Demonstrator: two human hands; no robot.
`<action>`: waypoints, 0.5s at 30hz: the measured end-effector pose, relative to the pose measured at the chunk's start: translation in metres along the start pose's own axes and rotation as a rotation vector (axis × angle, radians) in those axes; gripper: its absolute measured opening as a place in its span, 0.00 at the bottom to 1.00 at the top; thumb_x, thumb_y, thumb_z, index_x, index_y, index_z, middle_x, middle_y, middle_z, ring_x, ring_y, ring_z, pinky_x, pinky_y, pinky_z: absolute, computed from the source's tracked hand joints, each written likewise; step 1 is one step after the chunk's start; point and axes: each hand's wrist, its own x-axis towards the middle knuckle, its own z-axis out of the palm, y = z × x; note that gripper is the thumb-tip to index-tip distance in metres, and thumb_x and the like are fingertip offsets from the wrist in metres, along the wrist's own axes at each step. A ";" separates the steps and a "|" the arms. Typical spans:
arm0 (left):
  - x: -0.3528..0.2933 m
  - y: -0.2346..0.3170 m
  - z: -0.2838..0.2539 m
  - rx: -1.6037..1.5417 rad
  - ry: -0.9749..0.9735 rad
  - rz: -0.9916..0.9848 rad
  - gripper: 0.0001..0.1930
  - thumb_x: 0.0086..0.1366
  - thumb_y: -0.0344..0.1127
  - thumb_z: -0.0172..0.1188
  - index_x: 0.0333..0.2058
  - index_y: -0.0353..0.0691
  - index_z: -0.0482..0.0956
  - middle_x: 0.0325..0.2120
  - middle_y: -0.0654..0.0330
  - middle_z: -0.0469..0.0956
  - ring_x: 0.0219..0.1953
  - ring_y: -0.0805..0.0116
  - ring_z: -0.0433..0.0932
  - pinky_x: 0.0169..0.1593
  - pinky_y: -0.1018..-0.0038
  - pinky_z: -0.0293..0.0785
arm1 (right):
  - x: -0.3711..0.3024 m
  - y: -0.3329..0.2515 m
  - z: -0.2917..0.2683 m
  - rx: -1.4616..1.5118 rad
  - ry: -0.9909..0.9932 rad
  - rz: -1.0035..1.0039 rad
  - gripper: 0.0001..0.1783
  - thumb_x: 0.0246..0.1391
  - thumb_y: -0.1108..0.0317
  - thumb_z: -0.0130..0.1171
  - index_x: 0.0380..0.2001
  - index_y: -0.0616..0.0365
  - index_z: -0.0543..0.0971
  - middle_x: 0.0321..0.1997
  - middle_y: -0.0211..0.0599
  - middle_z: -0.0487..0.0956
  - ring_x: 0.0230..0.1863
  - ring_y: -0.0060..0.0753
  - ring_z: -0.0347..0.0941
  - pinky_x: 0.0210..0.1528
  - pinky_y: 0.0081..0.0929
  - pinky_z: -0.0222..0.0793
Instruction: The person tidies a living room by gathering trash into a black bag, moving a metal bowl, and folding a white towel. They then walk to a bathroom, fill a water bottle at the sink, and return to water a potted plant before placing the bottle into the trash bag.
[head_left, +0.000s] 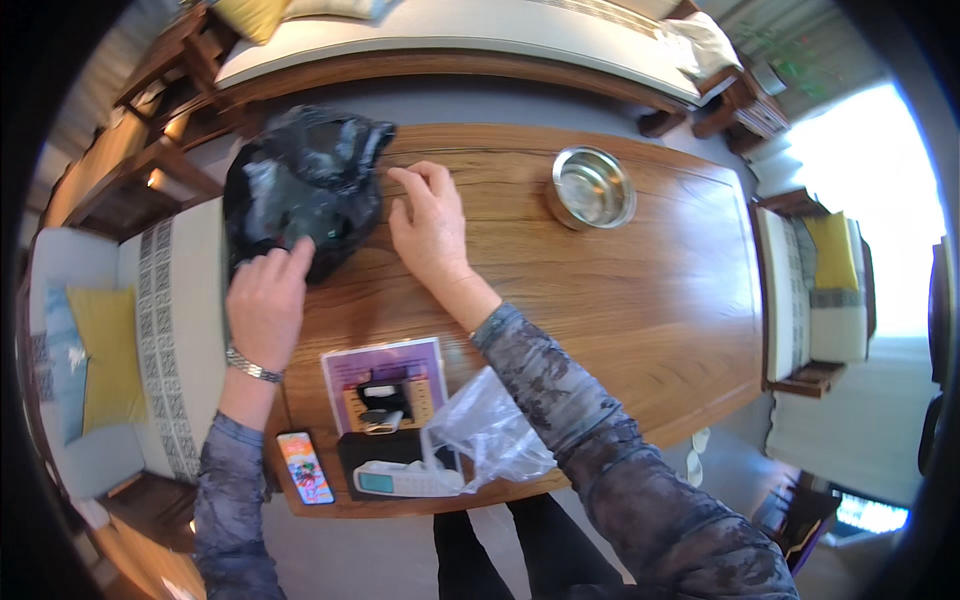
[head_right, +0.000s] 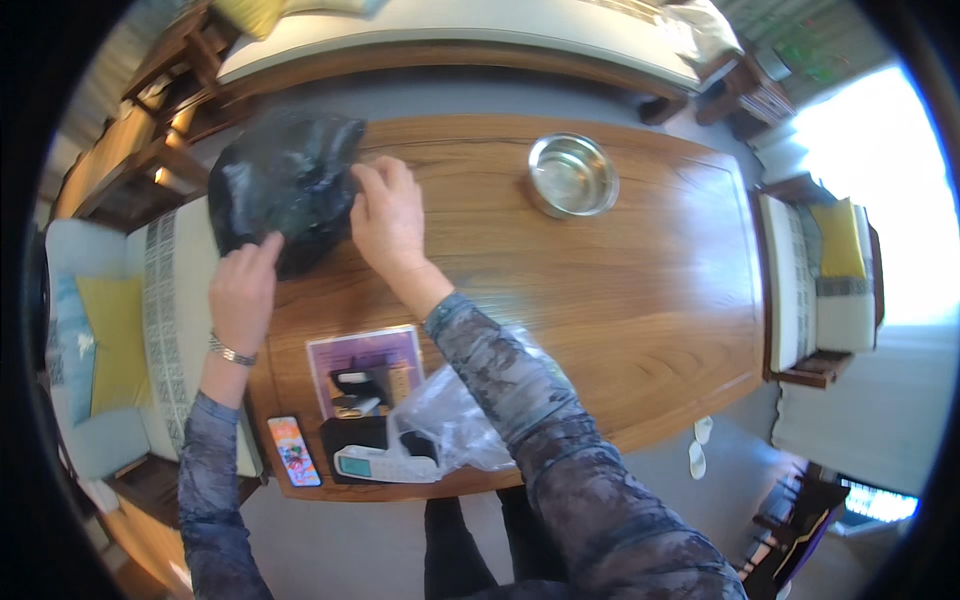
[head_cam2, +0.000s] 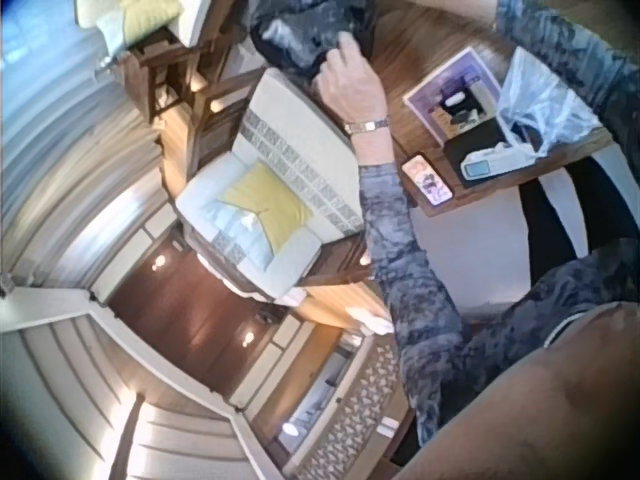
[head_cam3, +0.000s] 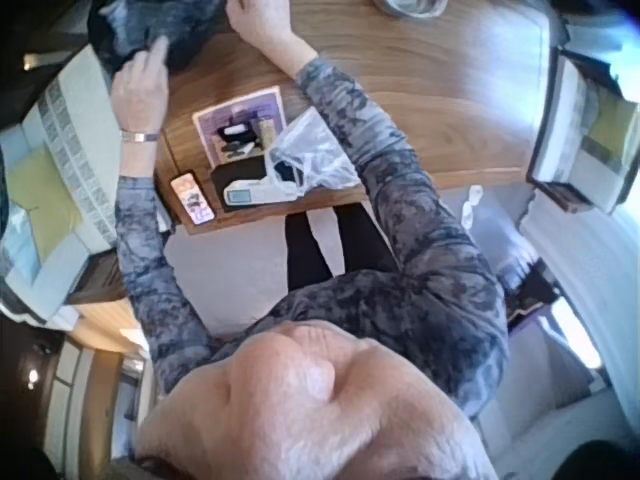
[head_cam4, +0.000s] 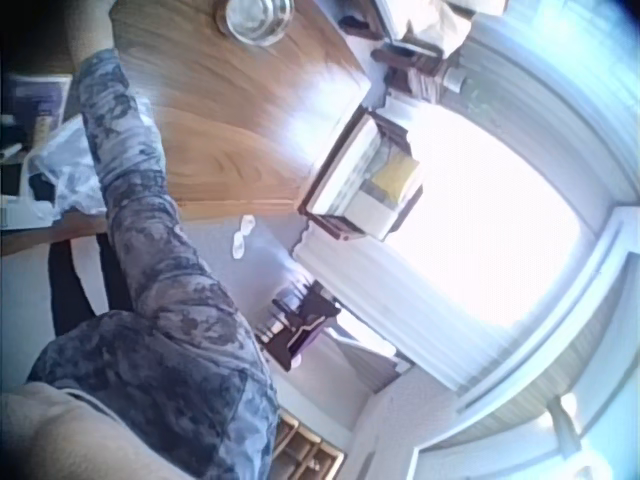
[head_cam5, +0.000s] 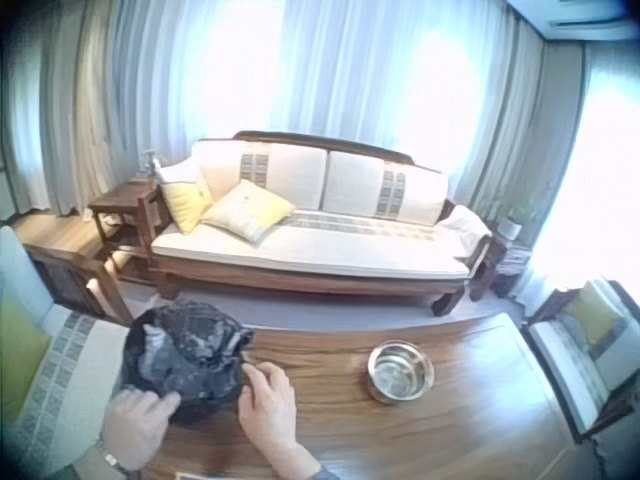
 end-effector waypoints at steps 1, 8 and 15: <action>0.013 0.003 0.002 0.039 0.042 0.007 0.24 0.56 0.26 0.58 0.54 0.46 0.76 0.26 0.61 0.70 0.29 0.61 0.72 0.35 0.66 0.70 | -0.006 0.013 -0.008 0.027 0.036 0.024 0.19 0.51 0.76 0.58 0.48 0.56 0.76 0.52 0.44 0.70 0.51 0.48 0.69 0.49 0.37 0.69; 0.064 0.008 0.027 0.048 -0.090 -0.026 0.46 0.54 0.22 0.59 0.70 0.56 0.53 0.22 0.60 0.69 0.26 0.63 0.72 0.35 0.67 0.72 | -0.048 0.153 -0.123 0.592 0.534 1.152 0.32 0.59 0.53 0.61 0.56 0.64 0.65 0.33 0.37 0.77 0.26 0.24 0.75 0.26 0.20 0.70; 0.058 0.006 0.037 -0.015 -0.212 -0.097 0.20 0.62 0.28 0.55 0.53 0.47 0.74 0.39 0.56 0.76 0.40 0.51 0.76 0.44 0.60 0.73 | -0.030 0.229 -0.172 0.621 0.374 1.279 0.11 0.55 0.74 0.48 0.43 0.61 0.69 0.19 0.39 0.76 0.11 0.27 0.69 0.10 0.26 0.63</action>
